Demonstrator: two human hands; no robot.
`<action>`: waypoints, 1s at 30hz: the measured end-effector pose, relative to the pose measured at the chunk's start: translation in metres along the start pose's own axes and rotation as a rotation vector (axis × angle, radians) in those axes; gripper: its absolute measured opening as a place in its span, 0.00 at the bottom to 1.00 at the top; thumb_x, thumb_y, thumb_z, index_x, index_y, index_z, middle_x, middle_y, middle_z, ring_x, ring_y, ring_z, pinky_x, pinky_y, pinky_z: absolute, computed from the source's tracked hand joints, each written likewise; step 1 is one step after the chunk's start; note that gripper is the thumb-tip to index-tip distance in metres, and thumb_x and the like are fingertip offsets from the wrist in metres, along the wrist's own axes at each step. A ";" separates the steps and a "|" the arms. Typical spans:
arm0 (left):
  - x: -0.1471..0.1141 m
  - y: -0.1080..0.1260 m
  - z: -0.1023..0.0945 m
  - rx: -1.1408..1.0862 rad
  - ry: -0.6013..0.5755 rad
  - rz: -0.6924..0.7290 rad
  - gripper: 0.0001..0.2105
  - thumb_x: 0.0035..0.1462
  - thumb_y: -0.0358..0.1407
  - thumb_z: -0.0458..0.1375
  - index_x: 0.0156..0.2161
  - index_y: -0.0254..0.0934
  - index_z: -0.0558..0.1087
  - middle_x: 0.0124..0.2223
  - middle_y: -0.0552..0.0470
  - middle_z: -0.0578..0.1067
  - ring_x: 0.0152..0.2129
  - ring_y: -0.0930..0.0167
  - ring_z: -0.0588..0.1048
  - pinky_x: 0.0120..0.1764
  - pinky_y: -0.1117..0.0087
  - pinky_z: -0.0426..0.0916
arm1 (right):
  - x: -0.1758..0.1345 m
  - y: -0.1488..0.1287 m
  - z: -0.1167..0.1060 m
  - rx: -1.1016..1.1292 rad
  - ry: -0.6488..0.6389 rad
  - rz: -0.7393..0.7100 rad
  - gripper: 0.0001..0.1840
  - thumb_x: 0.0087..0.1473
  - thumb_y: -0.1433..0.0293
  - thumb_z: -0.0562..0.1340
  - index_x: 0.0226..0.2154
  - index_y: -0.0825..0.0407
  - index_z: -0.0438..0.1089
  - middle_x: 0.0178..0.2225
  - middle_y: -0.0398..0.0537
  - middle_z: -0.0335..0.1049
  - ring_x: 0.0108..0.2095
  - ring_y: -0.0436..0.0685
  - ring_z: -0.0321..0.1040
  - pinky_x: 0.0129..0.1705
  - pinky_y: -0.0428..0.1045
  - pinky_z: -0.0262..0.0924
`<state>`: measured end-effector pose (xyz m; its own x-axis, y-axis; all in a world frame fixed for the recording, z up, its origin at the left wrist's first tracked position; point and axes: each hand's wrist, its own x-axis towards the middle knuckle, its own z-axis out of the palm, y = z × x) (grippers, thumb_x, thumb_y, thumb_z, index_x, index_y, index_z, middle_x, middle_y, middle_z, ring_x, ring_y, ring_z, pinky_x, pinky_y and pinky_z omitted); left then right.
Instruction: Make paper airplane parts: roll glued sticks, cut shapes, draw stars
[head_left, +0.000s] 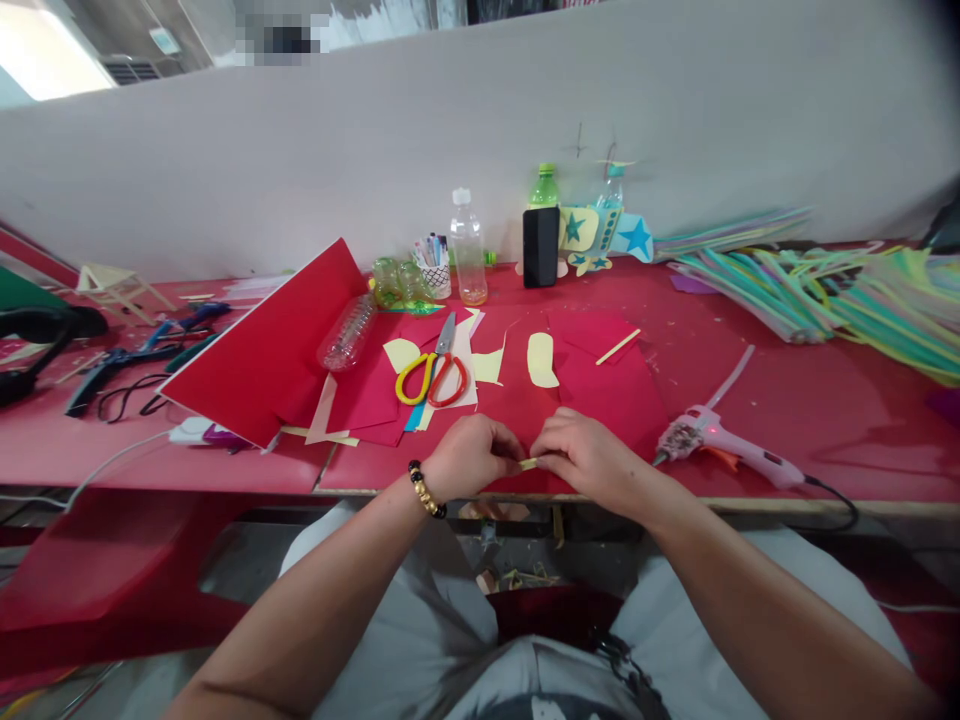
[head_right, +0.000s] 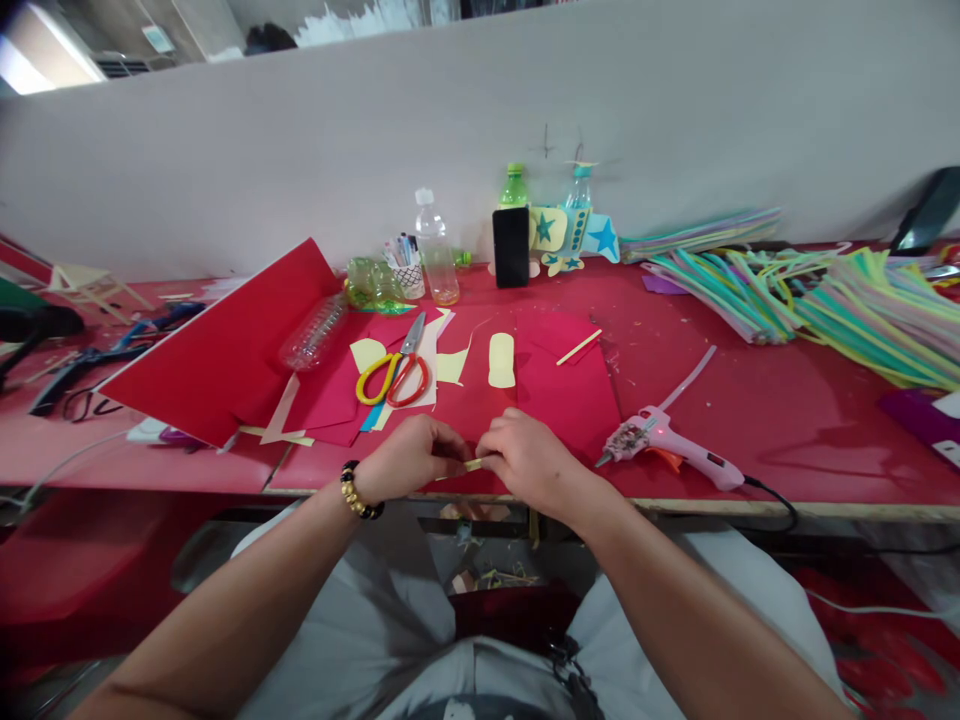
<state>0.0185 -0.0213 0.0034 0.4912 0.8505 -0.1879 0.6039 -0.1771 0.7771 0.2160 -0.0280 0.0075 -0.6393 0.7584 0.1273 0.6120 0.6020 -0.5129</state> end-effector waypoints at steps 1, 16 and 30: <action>0.000 0.000 0.000 -0.006 -0.008 -0.003 0.08 0.44 0.31 0.59 0.32 0.33 0.79 0.25 0.54 0.76 0.23 0.74 0.68 0.28 0.77 0.60 | 0.000 0.000 -0.001 0.007 -0.013 0.000 0.07 0.55 0.75 0.61 0.30 0.55 0.75 0.29 0.49 0.72 0.34 0.55 0.61 0.38 0.49 0.55; 0.000 -0.008 0.002 -0.001 -0.037 0.119 0.07 0.43 0.28 0.60 0.31 0.35 0.69 0.27 0.58 0.70 0.23 0.76 0.67 0.26 0.77 0.60 | 0.017 0.016 -0.007 -0.005 -0.194 -0.029 0.07 0.54 0.75 0.59 0.29 0.54 0.73 0.30 0.48 0.70 0.36 0.55 0.62 0.39 0.47 0.53; 0.003 -0.001 0.002 0.177 0.106 0.028 0.09 0.41 0.27 0.57 0.32 0.37 0.71 0.28 0.54 0.74 0.24 0.72 0.70 0.25 0.74 0.56 | 0.060 0.004 -0.039 -0.080 -0.512 0.027 0.06 0.50 0.74 0.60 0.30 0.56 0.73 0.29 0.48 0.72 0.29 0.52 0.65 0.30 0.44 0.53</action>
<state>0.0203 -0.0194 0.0009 0.4461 0.8899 -0.0956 0.6963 -0.2779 0.6618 0.1981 0.0291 0.0463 -0.7563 0.5665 -0.3273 0.6524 0.6160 -0.4414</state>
